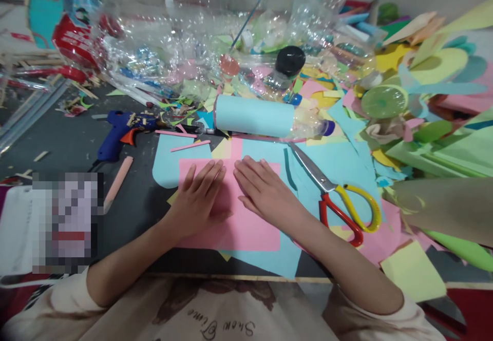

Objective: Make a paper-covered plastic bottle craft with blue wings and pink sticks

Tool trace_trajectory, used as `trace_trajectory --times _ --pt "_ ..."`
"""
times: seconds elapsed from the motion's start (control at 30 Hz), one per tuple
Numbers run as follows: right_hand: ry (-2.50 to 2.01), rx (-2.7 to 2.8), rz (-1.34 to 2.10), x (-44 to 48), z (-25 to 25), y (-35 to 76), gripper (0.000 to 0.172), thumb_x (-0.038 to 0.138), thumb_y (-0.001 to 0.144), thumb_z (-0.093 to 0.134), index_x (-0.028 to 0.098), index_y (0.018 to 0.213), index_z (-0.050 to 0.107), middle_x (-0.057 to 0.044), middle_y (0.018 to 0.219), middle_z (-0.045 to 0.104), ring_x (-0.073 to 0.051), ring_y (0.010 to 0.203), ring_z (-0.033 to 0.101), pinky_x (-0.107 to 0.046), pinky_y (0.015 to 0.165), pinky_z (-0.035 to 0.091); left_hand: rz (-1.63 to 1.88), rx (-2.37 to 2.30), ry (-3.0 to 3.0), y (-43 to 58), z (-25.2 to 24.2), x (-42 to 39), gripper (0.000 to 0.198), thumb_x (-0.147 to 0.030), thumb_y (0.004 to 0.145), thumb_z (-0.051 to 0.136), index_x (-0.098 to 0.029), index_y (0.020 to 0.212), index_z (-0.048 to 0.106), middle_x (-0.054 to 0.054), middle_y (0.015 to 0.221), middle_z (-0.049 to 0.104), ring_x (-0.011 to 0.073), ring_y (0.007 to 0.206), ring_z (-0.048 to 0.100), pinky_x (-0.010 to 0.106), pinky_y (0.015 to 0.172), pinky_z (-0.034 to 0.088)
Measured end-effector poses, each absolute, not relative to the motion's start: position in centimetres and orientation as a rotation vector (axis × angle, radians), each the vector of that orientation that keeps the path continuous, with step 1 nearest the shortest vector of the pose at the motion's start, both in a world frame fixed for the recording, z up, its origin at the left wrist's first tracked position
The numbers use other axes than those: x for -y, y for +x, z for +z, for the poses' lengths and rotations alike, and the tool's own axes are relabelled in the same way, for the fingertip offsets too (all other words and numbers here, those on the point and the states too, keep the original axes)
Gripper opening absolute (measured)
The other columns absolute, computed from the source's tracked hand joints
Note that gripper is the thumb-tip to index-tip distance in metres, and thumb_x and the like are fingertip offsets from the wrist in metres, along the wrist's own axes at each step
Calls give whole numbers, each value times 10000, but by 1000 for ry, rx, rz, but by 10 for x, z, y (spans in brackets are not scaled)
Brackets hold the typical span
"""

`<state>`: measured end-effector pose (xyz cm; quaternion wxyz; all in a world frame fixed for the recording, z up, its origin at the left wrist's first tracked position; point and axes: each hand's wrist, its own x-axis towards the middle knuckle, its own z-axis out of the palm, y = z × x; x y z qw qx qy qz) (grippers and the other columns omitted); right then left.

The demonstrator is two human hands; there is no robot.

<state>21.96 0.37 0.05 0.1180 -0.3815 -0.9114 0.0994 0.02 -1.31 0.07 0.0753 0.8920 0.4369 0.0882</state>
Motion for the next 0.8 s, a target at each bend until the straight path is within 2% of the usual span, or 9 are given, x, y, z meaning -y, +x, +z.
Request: trace_trajectory --times 0.13,0.27,0.47,0.8 --pt "-1095 2730 379 1 -8 215 613 399 973 430 150 1517 297 -162 1509 447 -303 1433 360 -564 1150 337 289 -1312 2663 0 -1 12 753 -560 918 410 -31 1452 358 222 1440 490 340 1377 402 506 1175 177" --pt "-1114 2749 365 2 -12 214 679 501 963 407 139 1522 273 -173 1519 429 -299 1440 349 -538 1161 328 289 -1308 2663 -1 -2 12 775 -590 914 403 -18 1437 374 231 1444 484 337 1381 395 507 1177 165" --pt "-1109 2755 360 2 -12 215 687 508 966 393 124 1521 265 -182 1514 431 -297 1435 357 -528 1156 340 292 -1272 2653 -2 -2 10 835 -641 896 387 -5 1437 364 241 1435 486 354 1378 394 520 1169 174" --pt "-1107 2783 305 1 -12 215 666 525 979 335 103 1495 320 -182 1512 434 -291 1432 365 -515 1151 341 283 -1268 2648 -2 -2 9 826 -639 899 379 -1 1424 381 240 1449 474 348 1386 387 517 1174 157"
